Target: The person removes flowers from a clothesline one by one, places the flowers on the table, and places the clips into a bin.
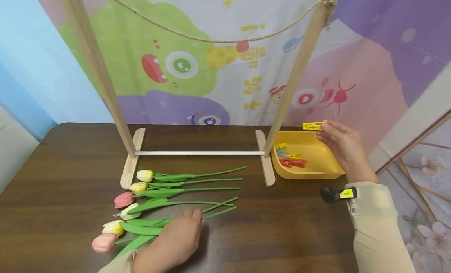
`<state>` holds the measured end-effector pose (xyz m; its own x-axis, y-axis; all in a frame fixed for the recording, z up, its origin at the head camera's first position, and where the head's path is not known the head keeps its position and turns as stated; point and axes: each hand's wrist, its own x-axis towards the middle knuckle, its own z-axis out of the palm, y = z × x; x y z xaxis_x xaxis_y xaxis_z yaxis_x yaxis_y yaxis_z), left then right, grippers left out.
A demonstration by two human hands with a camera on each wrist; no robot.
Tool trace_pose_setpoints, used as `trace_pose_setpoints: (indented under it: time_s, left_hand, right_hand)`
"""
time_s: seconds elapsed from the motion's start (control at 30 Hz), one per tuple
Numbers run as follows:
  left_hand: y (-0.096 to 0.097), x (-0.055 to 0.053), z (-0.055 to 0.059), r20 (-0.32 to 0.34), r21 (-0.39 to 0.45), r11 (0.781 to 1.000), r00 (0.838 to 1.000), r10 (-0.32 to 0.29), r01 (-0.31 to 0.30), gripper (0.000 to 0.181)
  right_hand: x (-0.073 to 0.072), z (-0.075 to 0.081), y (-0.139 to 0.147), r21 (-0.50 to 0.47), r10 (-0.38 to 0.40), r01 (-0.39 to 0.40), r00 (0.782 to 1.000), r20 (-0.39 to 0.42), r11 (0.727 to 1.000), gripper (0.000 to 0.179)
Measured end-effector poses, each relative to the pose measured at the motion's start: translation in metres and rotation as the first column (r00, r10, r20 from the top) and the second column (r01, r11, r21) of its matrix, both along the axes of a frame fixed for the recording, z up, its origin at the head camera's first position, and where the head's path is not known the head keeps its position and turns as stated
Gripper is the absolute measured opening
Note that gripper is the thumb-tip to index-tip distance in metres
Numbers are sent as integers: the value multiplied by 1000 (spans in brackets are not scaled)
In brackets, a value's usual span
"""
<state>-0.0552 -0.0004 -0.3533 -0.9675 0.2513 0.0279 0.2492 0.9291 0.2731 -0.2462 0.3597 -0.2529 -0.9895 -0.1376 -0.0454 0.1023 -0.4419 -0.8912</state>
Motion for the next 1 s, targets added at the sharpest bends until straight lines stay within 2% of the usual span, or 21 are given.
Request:
trace_pose_setpoints:
  time_s: [0.1, 0.27, 0.47, 0.57, 0.73, 0.87, 1.0]
  left_hand:
    - [1, 1, -6, 30, 0, 1000, 1000, -8, 8, 16]
    - [2, 1, -18, 25, -4, 999, 999, -43, 43, 18]
    - [6, -5, -33, 102, -44, 995, 991, -89, 94, 11]
    - [6, -6, -36, 92, -67, 992, 991, -97, 104, 15]
    - [5, -5, -34, 85, -95, 990, 992, -98, 106, 14]
    - [4, -4, -35, 80, -92, 988, 990, -116, 124, 12]
    - [3, -4, -35, 73, -95, 986, 989, -130, 137, 12]
  right_hand:
    - [-3, -10, 2, -7, 6, -6, 1000, 17, 1000, 16]
    - [-11, -26, 3, 3, 28, -28, 999, 22, 1000, 17]
    - [-16, -44, 5, 39, 49, -51, 998, 45, 998, 19]
    - [-19, -50, 4, 51, 39, -43, 997, 66, 998, 17]
    - [-21, -59, 2, 48, 38, -42, 996, 87, 998, 18]
    - [-22, -64, 1, 58, 44, -50, 994, 102, 997, 18]
    - [-23, -67, 0, 97, 12, -25, 991, 135, 995, 13]
